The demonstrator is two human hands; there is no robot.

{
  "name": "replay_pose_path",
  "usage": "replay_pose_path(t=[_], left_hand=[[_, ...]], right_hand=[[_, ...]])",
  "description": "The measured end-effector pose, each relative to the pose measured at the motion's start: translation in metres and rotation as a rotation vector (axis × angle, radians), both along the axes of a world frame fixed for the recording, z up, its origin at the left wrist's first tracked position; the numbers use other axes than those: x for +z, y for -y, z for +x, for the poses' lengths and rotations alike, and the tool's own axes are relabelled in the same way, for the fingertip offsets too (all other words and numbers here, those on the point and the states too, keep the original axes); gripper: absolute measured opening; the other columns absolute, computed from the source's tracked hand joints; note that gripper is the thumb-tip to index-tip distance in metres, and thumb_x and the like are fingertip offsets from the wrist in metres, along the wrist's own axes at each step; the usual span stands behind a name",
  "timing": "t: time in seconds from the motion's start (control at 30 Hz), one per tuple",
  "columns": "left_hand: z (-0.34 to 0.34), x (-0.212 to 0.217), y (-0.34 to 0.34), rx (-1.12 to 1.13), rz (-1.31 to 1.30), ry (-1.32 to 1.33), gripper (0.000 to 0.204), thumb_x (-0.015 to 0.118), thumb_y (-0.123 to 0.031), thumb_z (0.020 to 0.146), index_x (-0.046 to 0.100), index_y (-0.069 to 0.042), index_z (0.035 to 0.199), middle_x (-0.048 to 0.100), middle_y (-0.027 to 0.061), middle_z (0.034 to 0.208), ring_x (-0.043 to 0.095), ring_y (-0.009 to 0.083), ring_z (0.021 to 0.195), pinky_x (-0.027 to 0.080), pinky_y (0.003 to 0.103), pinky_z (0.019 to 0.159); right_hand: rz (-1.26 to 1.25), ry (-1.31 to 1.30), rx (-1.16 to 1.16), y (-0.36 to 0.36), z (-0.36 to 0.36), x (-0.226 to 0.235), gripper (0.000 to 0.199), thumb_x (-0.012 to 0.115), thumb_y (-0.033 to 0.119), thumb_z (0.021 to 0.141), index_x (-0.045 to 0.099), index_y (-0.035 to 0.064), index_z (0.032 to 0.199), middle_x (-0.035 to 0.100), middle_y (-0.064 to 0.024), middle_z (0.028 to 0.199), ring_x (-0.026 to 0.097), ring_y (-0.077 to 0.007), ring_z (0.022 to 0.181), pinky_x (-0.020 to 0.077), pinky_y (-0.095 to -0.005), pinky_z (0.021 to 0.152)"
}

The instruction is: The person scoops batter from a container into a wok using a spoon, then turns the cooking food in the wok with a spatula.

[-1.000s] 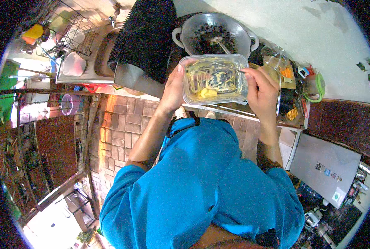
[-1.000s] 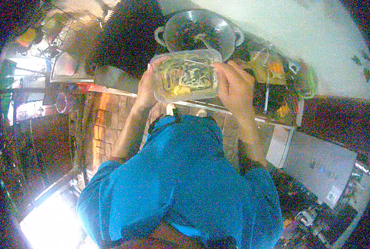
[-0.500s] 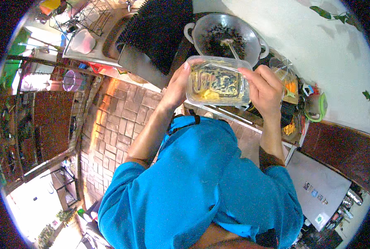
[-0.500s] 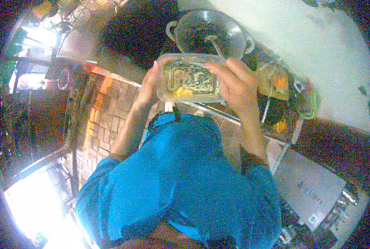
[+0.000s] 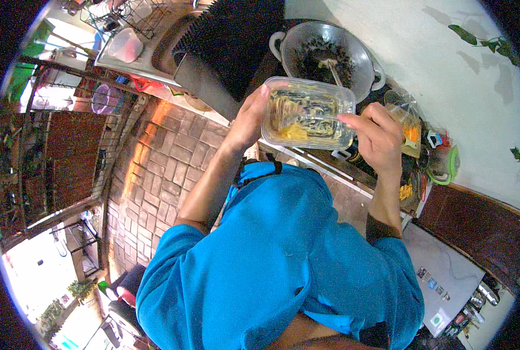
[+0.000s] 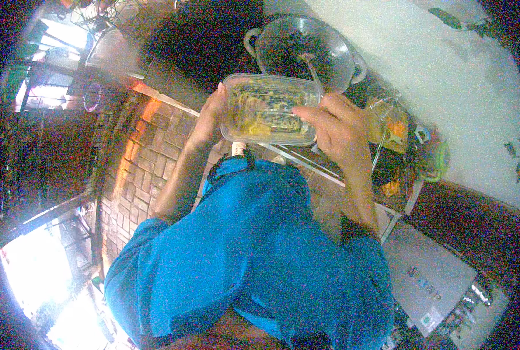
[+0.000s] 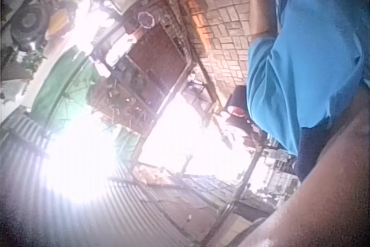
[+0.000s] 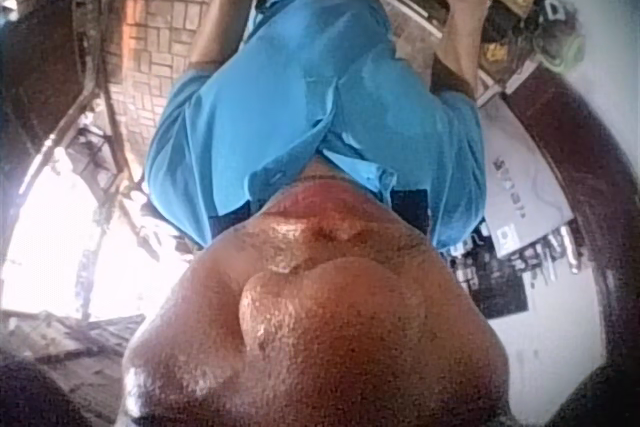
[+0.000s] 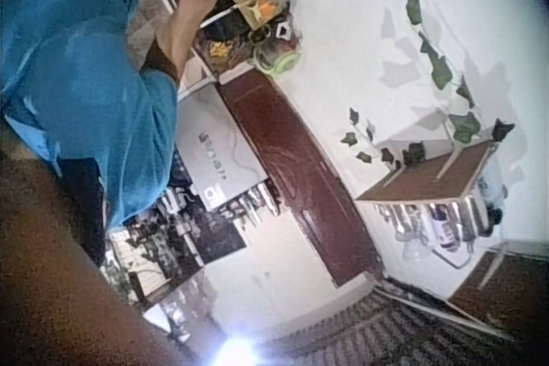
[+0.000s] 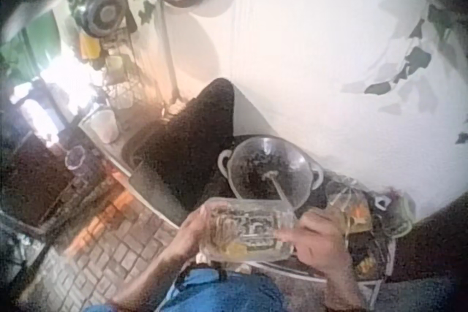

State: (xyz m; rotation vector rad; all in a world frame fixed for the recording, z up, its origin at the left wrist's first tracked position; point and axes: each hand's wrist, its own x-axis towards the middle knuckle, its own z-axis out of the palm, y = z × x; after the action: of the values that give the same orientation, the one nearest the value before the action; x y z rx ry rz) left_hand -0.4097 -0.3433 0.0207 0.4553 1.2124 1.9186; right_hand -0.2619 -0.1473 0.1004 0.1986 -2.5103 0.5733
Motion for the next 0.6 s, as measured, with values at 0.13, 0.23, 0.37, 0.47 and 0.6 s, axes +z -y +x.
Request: replay_pose_path(t=[0.13, 0.23, 0.37, 0.47, 0.6], left_hand=[[-0.003, -0.004, -0.007, -0.017, 0.065, 0.008, 0.051, 0.027, -0.04, 0.103, 0.049, 0.001, 0.124, 0.057, 0.0141, 0.118, 0.059, 0.0222, 0.105, 0.047, 0.037, 0.095], [0.004, 0.009, -0.01, -0.015, -0.036, 0.0, 0.052, 0.027, -0.041, 0.103, 0.049, 0.001, 0.124, 0.057, 0.0142, 0.119, 0.059, 0.0223, 0.106, 0.047, 0.037, 0.095], [0.004, -0.005, -0.014, -0.024, -0.012, 0.011, 0.053, 0.027, -0.041, 0.103, 0.049, 0.002, 0.124, 0.057, 0.0143, 0.118, 0.059, 0.0222, 0.105, 0.047, 0.037, 0.095], [0.003, -0.003, -0.02, -0.01, 0.014, -0.013, 0.054, 0.028, -0.042, 0.102, 0.048, 0.003, 0.125, 0.057, 0.0148, 0.118, 0.059, 0.0226, 0.105, 0.048, 0.037, 0.095], [0.002, -0.002, -0.023, -0.028, 0.022, 0.007, 0.056, 0.028, -0.044, 0.102, 0.047, 0.003, 0.125, 0.058, 0.0154, 0.118, 0.06, 0.0231, 0.105, 0.048, 0.037, 0.094]], right_hand=[[-0.062, -0.048, -0.077, 0.001, 0.0, 0.001, 0.032, 0.06, -0.011, 0.068, 0.073, 0.007, 0.091, 0.049, -0.0052, 0.063, 0.05, -0.0176, 0.057, 0.0382, -0.0283, 0.051], [-0.002, -0.065, -0.135, -0.007, 0.001, -0.004, 0.029, 0.062, -0.009, 0.069, 0.073, 0.0072, 0.09, 0.049, -0.0052, 0.063, 0.05, -0.0167, 0.056, 0.038, -0.0278, 0.05], [-0.03, -0.007, -0.024, -0.009, 0.009, -0.003, 0.028, 0.063, -0.007, 0.069, 0.073, 0.0075, 0.092, 0.05, -0.0055, 0.063, 0.05, -0.0168, 0.056, 0.0382, -0.0276, 0.05], [-0.059, -0.043, -0.112, -0.009, 0.008, -0.004, 0.027, 0.064, -0.007, 0.069, 0.073, 0.008, 0.09, 0.049, -0.0052, 0.063, 0.05, -0.0169, 0.056, 0.0383, -0.028, 0.05], [-0.01, -0.037, -0.062, -0.014, 0.006, 0.004, 0.026, 0.062, -0.007, 0.071, 0.073, 0.0071, 0.089, 0.049, -0.0054, 0.063, 0.05, -0.0168, 0.056, 0.039, -0.0282, 0.05]])
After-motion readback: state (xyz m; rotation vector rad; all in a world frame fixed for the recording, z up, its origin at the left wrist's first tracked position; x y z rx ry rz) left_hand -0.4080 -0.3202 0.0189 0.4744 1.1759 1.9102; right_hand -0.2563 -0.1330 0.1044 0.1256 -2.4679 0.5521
